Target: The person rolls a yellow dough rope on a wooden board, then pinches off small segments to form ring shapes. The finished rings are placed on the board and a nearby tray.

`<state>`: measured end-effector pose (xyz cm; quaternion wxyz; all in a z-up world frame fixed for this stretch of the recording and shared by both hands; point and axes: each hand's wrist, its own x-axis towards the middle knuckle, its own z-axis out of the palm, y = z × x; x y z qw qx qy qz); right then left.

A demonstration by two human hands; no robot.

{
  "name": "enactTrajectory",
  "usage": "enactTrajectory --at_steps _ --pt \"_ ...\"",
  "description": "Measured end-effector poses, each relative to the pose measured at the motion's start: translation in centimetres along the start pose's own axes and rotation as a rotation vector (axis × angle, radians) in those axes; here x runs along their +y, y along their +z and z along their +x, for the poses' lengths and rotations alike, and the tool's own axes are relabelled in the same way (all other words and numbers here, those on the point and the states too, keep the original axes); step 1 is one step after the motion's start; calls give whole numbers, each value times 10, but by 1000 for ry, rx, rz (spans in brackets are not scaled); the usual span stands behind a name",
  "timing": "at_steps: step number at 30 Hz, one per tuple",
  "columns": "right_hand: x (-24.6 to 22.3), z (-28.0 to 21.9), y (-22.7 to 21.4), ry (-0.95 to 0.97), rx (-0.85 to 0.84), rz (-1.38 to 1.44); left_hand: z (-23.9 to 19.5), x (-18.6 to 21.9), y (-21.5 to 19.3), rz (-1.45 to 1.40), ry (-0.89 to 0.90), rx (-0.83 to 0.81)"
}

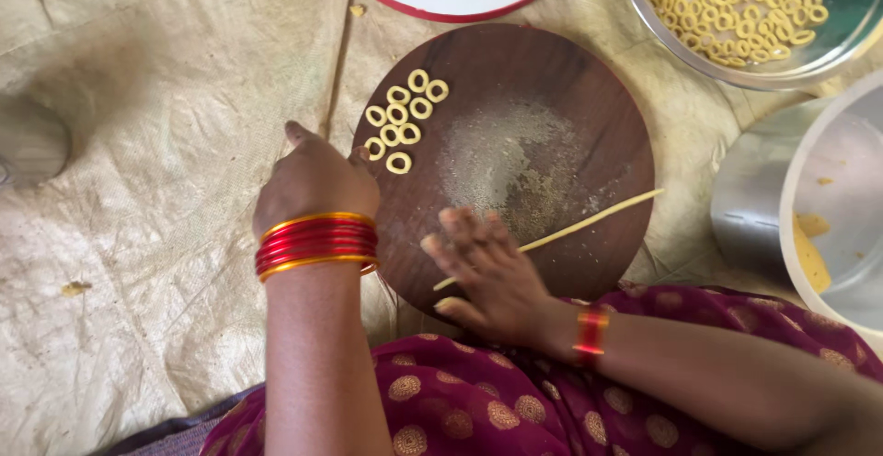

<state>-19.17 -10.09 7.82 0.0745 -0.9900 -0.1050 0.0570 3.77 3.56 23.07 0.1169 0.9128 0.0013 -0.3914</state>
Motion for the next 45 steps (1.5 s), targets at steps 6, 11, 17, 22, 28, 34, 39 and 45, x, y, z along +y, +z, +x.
enactTrajectory --at_steps 6,11,17,22,28,34,39,45 --pt "49 -22 -23 153 -47 -77 3 -3 0 -6 -1 43" --pt "88 60 -21 247 14 -85 0 5 0 60 13 43" --pt "98 78 -31 198 80 -43 9 2 3 39 -6 19" --pt "61 8 -28 177 16 1 21 -4 11 4 7 40" --pt "96 -48 -51 235 -29 11 23 -12 9 8 -25 42" --pt "141 -3 -53 265 -9 -156 25 -6 13 13 -28 6" --pt "185 82 -60 341 51 -213 31 -7 12 8 -26 1" --pt "162 31 -49 239 -59 -238 40 -13 14 7 -55 27"
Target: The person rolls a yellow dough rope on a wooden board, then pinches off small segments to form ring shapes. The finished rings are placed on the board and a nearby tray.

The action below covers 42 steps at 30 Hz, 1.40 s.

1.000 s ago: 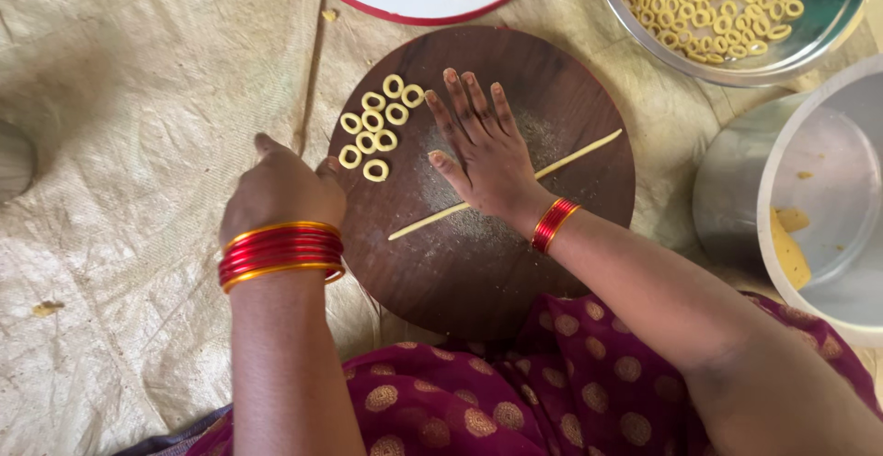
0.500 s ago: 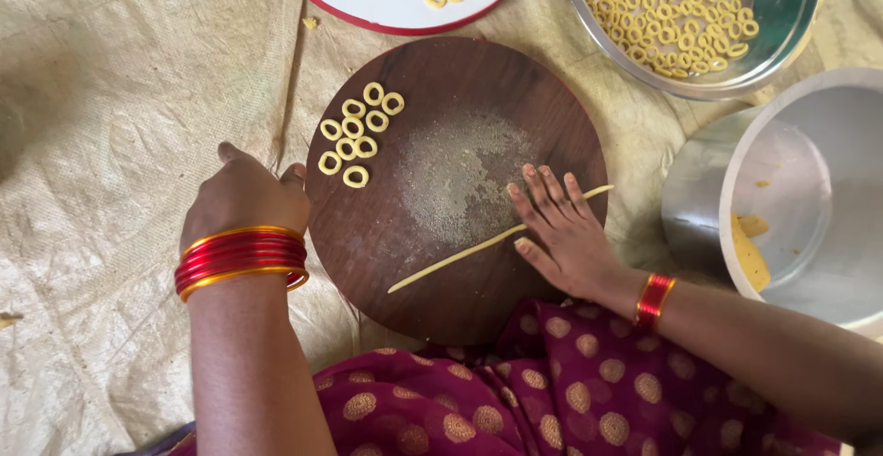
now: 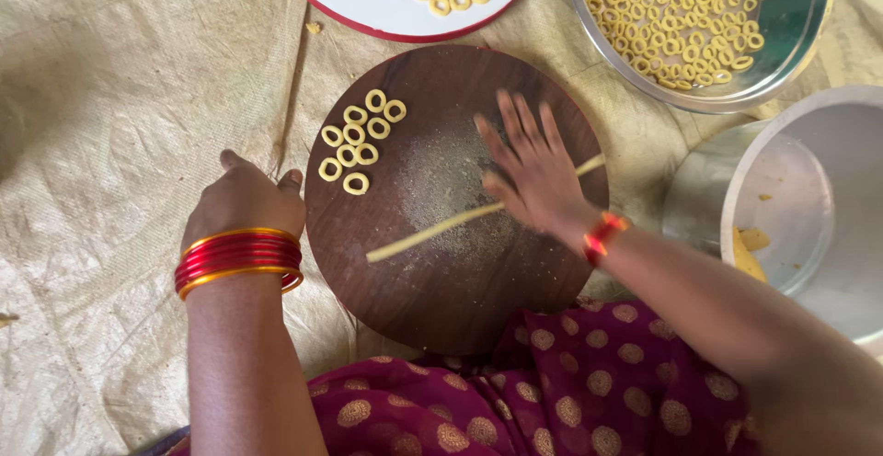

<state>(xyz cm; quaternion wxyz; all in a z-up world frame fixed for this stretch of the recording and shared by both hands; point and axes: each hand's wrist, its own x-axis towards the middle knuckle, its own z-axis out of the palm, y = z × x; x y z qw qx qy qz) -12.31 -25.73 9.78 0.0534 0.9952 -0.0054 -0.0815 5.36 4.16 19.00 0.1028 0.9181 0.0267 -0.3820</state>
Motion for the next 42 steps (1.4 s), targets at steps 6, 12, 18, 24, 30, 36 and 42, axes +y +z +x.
enactTrajectory --at_steps 6,12,18,24,30,36,42 --pt "15 -98 4 22 144 176 -8 0 -2 -5 26 12" --pt "30 -90 4 133 32 188 -8 3 -4 -66 -29 -74" --pt "63 22 -2 208 66 59 2 0 3 -15 20 4" --pt "57 -12 4 144 28 87 1 0 -6 -66 -10 -37" --pt "49 -79 2 166 17 210 -8 2 -9 -121 4 -79" --pt "1 -86 -63 363 417 735 -8 0 -1 -149 91 64" --pt "-69 -98 -112 433 535 1470 -27 28 33 80 461 10"
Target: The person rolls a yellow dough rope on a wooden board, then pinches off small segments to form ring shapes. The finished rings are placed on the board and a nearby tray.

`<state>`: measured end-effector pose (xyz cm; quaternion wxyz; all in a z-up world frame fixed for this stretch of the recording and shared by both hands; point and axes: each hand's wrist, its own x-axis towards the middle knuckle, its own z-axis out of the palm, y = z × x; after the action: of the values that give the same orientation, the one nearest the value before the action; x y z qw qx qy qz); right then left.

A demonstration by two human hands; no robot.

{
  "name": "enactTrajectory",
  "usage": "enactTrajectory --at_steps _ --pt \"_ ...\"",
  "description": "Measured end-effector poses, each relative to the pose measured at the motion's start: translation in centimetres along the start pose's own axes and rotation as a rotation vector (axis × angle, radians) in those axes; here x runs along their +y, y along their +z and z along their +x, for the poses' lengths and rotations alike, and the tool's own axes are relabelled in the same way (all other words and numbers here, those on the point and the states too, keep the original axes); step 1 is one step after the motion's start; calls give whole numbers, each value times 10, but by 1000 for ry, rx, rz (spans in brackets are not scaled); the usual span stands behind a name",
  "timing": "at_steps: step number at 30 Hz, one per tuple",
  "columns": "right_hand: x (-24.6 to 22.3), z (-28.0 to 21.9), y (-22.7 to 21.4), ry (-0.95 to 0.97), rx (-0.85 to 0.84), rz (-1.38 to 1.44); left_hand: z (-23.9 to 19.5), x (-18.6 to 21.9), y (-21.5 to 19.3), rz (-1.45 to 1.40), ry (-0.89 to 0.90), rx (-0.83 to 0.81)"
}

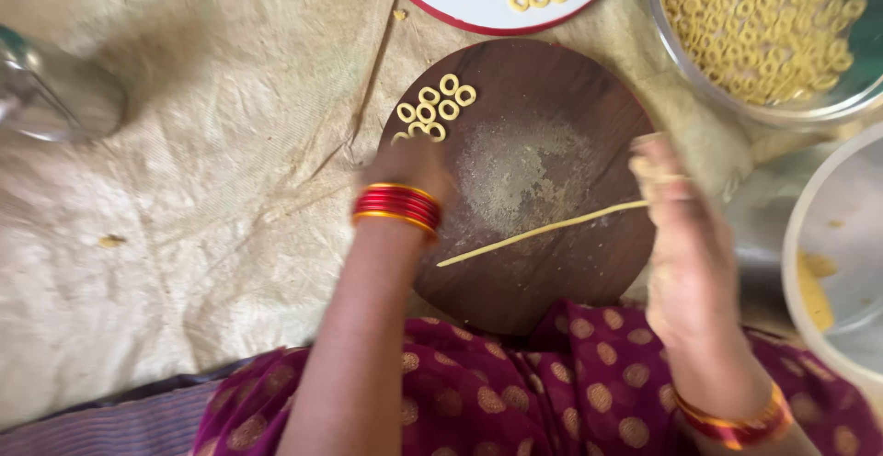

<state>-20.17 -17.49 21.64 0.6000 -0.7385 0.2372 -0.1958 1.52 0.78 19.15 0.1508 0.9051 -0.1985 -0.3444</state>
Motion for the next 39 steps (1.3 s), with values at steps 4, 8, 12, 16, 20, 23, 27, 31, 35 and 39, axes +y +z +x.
enactTrajectory --at_steps 4,8,12,16,20,23,27,31,35,39 --pt "24 10 13 321 -1 -132 -10 28 49 249 122 -251" --pt "52 29 6 318 -93 -166 -6 38 95 269 -46 -127" --pt "51 44 -7 -139 -124 -406 -5 37 124 320 -106 -14" --pt "41 58 -28 189 -52 -728 -7 31 136 385 -105 -37" --pt "43 68 -41 165 -1 -589 -12 20 131 230 -71 -19" --pt "56 58 -33 195 -215 -330 -22 4 126 -139 19 -57" --pt "57 44 -13 -320 -747 -337 -40 2 109 -825 27 -193" --pt "47 38 -4 134 -847 -195 -59 18 99 -1200 -6 -295" --pt "39 48 -8 230 -816 -314 -67 29 108 -1374 19 -253" --pt "37 54 -16 221 -699 -181 -59 30 123 -1466 66 -302"
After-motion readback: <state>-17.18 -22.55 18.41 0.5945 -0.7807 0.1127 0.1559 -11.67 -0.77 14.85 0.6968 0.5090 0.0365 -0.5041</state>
